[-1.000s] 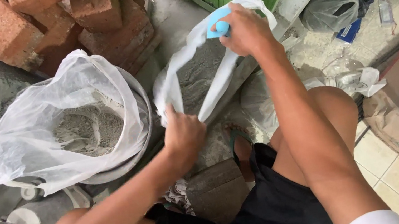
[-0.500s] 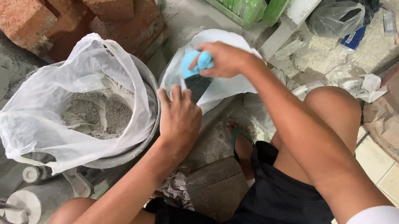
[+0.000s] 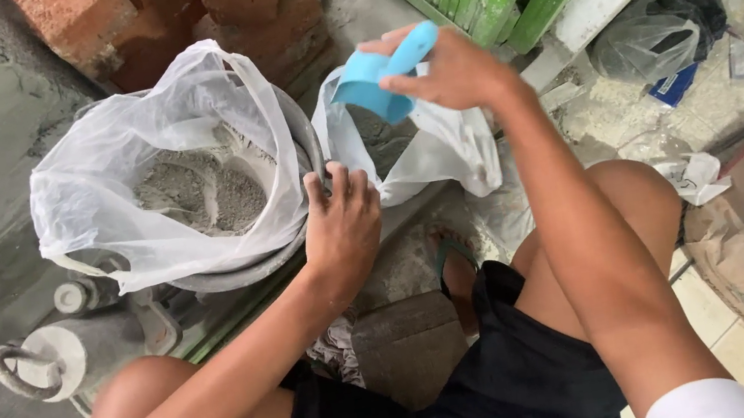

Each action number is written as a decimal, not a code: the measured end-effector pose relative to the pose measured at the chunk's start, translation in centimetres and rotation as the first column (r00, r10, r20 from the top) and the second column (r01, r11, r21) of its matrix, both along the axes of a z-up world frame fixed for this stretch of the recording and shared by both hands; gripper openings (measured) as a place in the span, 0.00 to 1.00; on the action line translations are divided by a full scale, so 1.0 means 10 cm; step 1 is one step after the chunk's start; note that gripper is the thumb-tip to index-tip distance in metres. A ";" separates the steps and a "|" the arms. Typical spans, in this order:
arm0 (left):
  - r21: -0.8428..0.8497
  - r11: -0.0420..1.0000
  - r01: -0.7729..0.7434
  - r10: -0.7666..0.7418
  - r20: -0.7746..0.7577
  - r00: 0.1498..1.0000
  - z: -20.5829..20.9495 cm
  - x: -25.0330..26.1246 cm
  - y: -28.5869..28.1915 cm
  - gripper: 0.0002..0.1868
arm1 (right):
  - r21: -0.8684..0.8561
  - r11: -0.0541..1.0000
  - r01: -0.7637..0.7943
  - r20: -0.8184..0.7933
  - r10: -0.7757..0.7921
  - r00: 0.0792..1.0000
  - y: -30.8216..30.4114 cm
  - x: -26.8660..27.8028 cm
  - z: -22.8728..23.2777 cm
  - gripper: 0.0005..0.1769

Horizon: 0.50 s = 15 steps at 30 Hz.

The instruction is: The person scoops a gray powder from a white plastic bag using a blue scoop and transfers it into a bucket lined with another white plastic bag. The person repeatedly scoops and pours the powder, occasionally using their hand to adjust the bag or the scoop.

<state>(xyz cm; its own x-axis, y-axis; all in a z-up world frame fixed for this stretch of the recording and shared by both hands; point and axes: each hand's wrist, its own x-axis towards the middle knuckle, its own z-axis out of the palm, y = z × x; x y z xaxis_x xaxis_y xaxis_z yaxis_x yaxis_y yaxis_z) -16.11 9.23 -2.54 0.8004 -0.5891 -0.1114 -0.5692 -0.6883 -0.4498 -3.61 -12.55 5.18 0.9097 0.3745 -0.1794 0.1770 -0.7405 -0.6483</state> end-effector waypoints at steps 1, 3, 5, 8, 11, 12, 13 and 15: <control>-0.003 1.000 0.000 0.000 0.001 1.000 0.01 -0.01 -0.01 0.22 | -0.003 1.000 0.000 0.001 0.000 1.000 -0.04 -0.06 0.14 0.28; -0.081 0.996 0.022 -0.020 0.029 0.999 0.02 -0.02 -0.03 0.20 | 0.044 0.996 0.082 -0.034 -0.081 0.996 -0.13 -0.20 0.43 0.28; -0.180 0.982 0.061 -0.059 0.016 0.998 0.07 -0.03 -0.04 0.25 | 0.204 0.967 0.149 -0.065 -0.139 0.988 -0.27 -0.28 0.56 0.29; -0.340 0.936 0.089 -0.113 -0.052 0.992 0.36 0.01 0.02 0.31 | 0.494 0.842 0.215 -0.127 -0.175 0.976 -0.51 -0.36 0.60 0.30; -0.494 0.866 0.077 -0.096 -0.014 0.995 0.96 0.07 0.22 0.25 | 0.675 0.725 0.136 -0.043 -0.146 0.988 -0.67 -0.42 0.59 0.31; -0.575 0.815 0.077 -0.043 0.072 0.996 1.19 0.08 0.32 0.19 | 0.722 0.690 0.050 0.060 -0.134 0.989 -0.69 -0.43 0.59 0.31; -0.579 0.812 0.065 -0.029 0.072 0.997 1.26 0.13 0.46 0.19 | 0.718 0.695 0.040 0.060 -0.120 0.991 -0.68 -0.44 0.55 0.31; -0.871 0.454 0.185 0.050 0.232 0.971 1.39 0.26 0.77 0.18 | 0.837 0.545 -0.043 0.166 -0.179 0.970 -0.62 -0.40 0.48 0.31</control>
<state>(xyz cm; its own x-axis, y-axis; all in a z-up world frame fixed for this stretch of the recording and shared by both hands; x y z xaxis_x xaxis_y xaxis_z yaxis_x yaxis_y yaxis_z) -13.49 16.90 11.38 0.6854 -0.3267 0.6508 -0.6130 -0.7413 0.2735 -7.66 -18.77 10.01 0.9092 0.1886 0.3712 0.3592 0.0957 -0.9283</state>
